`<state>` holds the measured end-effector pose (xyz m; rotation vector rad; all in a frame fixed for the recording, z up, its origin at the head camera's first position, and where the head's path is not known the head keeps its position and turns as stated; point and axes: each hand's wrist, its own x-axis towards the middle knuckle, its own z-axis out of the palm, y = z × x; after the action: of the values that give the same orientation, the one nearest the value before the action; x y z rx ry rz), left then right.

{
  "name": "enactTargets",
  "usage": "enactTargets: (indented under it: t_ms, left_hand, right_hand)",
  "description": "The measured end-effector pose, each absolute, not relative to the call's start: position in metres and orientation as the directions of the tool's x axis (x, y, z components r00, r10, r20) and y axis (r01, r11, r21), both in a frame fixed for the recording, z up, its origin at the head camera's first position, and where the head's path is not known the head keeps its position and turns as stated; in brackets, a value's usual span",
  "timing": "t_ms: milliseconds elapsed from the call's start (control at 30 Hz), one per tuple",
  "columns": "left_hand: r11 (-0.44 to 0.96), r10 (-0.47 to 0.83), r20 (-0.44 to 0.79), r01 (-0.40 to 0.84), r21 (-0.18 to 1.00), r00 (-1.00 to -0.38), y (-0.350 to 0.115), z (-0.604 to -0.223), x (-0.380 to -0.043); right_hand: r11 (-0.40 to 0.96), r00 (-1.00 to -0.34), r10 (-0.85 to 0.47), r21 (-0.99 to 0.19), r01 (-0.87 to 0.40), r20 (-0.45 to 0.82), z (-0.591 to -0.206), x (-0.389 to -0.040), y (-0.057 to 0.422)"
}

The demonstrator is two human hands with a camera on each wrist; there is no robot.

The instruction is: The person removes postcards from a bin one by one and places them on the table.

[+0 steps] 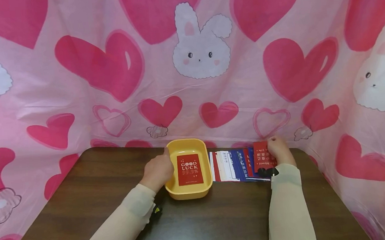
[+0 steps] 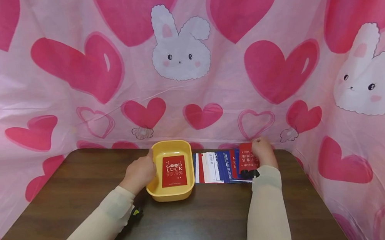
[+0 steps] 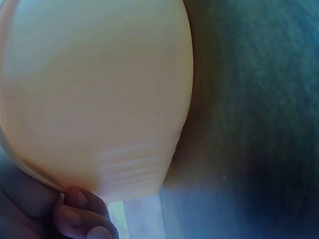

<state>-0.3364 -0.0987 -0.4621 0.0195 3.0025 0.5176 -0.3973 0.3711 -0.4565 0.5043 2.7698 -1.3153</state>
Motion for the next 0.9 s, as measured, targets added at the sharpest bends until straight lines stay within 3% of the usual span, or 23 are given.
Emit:
enactTargets:
  t_ms: [167,367,567,900]
  left_hand:
    - [0.948,0.032,-0.094,0.000,0.319,-0.995,-0.098,-0.462,-0.337]
    - [0.950,0.028,-0.090,-0.002,0.311,-0.996,-0.096,-0.461,-0.337]
    - [0.947,0.023,-0.094,-0.009,0.322,-0.995,-0.096,-0.459,-0.335]
    - [0.944,0.029,-0.089,-0.002,0.329,-0.996,-0.097,-0.459,-0.333]
  right_hand:
    - [0.608,-0.949,0.269,-0.735,0.299,-0.164,-0.499,-0.433,0.403]
    - [0.755,-0.973,0.202,-0.615,0.227,-0.111,-0.525,-0.452,0.416]
    - [0.809,-0.966,0.242,-0.532,0.250,-0.087,-0.515,-0.433,0.397]
    - [0.762,-0.920,0.381,-0.531,0.371,-0.095,-0.473,-0.385,0.349]
